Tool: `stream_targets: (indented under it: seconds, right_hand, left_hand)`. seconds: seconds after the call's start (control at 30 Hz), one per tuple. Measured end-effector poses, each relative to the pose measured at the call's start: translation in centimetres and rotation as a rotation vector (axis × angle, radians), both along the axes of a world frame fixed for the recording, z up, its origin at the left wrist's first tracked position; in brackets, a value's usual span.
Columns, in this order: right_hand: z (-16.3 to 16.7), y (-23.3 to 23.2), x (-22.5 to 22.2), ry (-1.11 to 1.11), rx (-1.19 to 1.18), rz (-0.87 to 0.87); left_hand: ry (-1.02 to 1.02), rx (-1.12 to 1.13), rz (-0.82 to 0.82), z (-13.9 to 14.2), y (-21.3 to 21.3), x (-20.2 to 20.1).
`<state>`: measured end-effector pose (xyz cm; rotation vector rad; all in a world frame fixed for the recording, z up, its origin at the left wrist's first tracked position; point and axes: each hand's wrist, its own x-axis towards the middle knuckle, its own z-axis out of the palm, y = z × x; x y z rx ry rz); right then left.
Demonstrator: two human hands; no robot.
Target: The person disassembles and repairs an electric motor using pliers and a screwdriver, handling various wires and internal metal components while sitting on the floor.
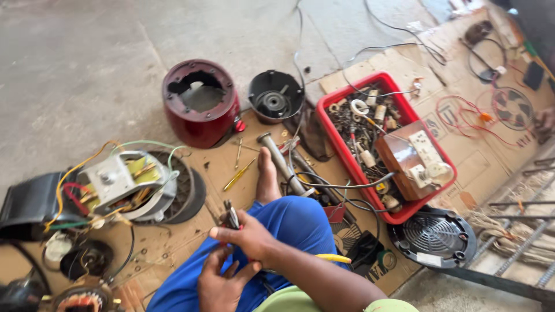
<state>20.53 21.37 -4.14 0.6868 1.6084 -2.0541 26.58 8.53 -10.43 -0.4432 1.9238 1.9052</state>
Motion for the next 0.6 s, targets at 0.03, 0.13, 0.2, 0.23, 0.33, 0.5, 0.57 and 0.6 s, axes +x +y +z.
stream_targets:
  seconds: [0.03,0.13,0.2,0.23,0.33,0.5,0.57,0.6]
  right_hand:
    - [0.2,0.2,0.2,0.025,0.008,0.018]
    - [0.8,0.5,0.6,0.046,0.003,0.026]
    - [1.0,0.5,0.7,0.045,-0.115,0.016]
    - [1.1,0.3,0.9,0.036,-0.180,0.017]
    - [0.6,-1.1,1.1,-0.089,-0.356,0.109]
    - [-1.4,-4.7,1.4,-0.065,-0.256,0.122]
    - [-2.3,-5.7,1.6,-0.017,-0.224,0.111]
    - [-2.7,-5.9,1.7,-0.048,-0.233,0.104]
  left_hand:
    - [0.020,0.029,0.013,-0.6,0.1,0.3]
    - [0.067,0.084,0.065,-1.6,0.1,0.5]
    - [0.082,0.085,0.105,-1.3,-0.4,0.1]
    - [0.041,0.092,0.101,-1.2,-0.9,0.1]
    - [0.006,0.192,0.137,-0.6,-1.7,-0.1]
    - [0.276,0.067,0.145,2.0,-3.5,0.0]
    - [0.238,-0.121,0.070,3.7,-5.1,-0.4]
    - [0.210,-0.133,0.035,4.7,-5.7,-0.6]
